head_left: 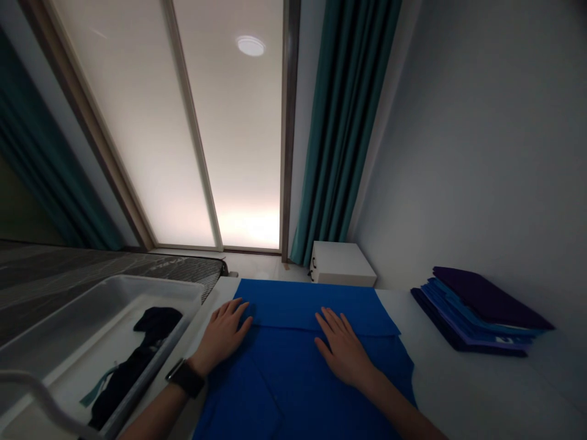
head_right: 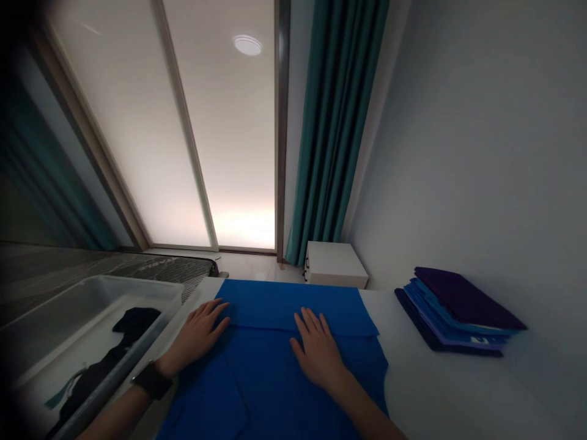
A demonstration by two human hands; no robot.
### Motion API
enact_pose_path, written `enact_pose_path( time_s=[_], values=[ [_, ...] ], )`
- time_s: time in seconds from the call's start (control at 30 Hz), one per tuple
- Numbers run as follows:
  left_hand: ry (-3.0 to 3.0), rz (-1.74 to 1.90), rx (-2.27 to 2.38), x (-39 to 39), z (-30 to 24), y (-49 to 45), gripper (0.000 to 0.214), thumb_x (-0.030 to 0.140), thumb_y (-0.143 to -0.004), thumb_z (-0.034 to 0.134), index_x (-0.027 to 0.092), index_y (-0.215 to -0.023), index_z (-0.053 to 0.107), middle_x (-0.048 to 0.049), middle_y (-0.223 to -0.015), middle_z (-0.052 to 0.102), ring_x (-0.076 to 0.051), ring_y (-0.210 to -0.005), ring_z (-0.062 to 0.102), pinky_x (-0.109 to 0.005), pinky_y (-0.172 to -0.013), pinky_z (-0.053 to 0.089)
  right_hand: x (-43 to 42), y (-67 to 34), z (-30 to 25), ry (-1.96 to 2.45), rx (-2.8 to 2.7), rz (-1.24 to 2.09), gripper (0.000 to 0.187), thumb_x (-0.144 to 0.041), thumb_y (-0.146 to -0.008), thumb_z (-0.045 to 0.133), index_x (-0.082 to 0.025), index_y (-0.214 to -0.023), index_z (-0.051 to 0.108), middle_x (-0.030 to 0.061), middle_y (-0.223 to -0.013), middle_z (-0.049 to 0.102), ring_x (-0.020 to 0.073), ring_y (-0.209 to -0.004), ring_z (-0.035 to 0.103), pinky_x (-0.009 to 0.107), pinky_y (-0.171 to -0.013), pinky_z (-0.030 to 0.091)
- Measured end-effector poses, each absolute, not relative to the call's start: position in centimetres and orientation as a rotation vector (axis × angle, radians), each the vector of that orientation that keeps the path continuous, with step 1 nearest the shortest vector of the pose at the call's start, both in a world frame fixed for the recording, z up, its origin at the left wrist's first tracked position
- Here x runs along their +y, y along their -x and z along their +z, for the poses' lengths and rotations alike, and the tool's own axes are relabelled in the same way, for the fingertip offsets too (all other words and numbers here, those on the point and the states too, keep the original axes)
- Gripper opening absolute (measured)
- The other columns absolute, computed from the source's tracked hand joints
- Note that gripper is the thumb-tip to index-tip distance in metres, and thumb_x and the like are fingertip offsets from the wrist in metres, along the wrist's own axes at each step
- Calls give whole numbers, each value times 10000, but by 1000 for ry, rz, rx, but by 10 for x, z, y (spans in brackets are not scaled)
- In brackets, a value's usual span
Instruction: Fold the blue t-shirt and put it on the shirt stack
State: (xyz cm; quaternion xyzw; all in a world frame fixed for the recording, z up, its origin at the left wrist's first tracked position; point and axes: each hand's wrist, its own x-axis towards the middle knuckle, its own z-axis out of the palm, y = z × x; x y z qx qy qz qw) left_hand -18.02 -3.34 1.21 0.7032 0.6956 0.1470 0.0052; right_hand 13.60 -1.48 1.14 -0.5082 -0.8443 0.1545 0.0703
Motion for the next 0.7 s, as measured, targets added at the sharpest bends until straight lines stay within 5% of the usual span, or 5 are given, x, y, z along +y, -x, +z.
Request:
enact_pose_path(
  time_s=[0.37, 0.7],
  values=[
    [-2082, 453, 2370, -34, 1, 209, 372, 300, -930, 368, 204, -1207, 597, -109, -1055, 620, -283, -1047, 546, -412, -889, 420, -20, -105, 4, 1485, -2597, 560, 639, -589, -961, 175, -263, -1508, 226, -3, -1585, 139, 233, -1457, 89, 469, -1186, 48],
    [-1793, 960, 2070, -29, -4, 222, 321, 315, -866, 414, 192, -1012, 672, -50, -882, 678, -201, -782, 628, -309, -756, 482, -4, -65, 24, 1255, -2616, 448, 457, -372, -961, 363, -200, -1359, 509, 94, -1415, 482, 255, -1353, 356, 468, -1164, 163]
  ],
)
